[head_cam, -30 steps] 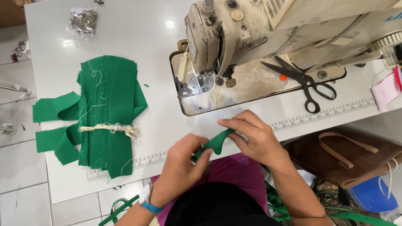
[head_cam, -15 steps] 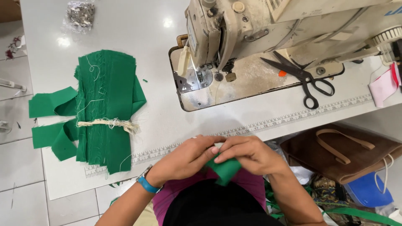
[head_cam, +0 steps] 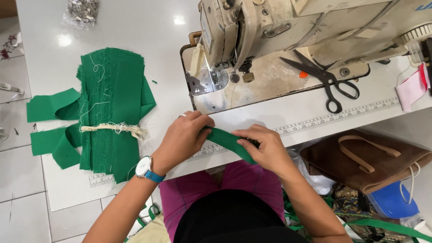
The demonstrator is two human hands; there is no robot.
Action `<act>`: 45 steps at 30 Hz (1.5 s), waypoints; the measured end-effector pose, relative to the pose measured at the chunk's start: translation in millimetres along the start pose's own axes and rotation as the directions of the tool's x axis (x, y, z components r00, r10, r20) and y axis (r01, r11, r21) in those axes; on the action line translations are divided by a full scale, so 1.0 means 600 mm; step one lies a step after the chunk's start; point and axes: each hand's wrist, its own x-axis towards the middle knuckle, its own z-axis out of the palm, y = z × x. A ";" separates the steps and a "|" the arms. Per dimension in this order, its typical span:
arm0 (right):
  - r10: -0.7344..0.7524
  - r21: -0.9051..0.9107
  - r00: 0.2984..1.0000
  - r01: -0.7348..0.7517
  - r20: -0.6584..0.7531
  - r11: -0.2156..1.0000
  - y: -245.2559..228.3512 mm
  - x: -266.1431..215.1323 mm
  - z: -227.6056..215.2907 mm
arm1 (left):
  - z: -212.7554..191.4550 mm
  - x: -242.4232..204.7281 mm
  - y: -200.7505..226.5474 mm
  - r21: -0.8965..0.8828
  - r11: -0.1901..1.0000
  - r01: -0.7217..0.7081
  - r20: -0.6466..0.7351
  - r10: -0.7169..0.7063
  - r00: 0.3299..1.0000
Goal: Feeding green fabric strips through an industrial sewing machine to join or finish them.
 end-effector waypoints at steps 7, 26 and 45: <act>-0.209 -0.291 0.969 0.163 -0.133 0.943 0.029 -0.003 0.030 | 0.030 0.004 -0.051 0.229 0.955 -0.191 -0.136 0.225 0.965; -0.537 -0.624 0.843 0.412 -0.014 0.664 0.033 -0.012 0.039 | 0.031 -0.006 -0.023 0.689 0.605 -0.400 -0.047 0.587 0.808; -0.474 -0.578 0.832 0.547 0.289 0.606 -0.007 -0.031 0.040 | 0.085 -0.016 0.035 0.561 0.827 -0.034 -0.201 0.176 0.964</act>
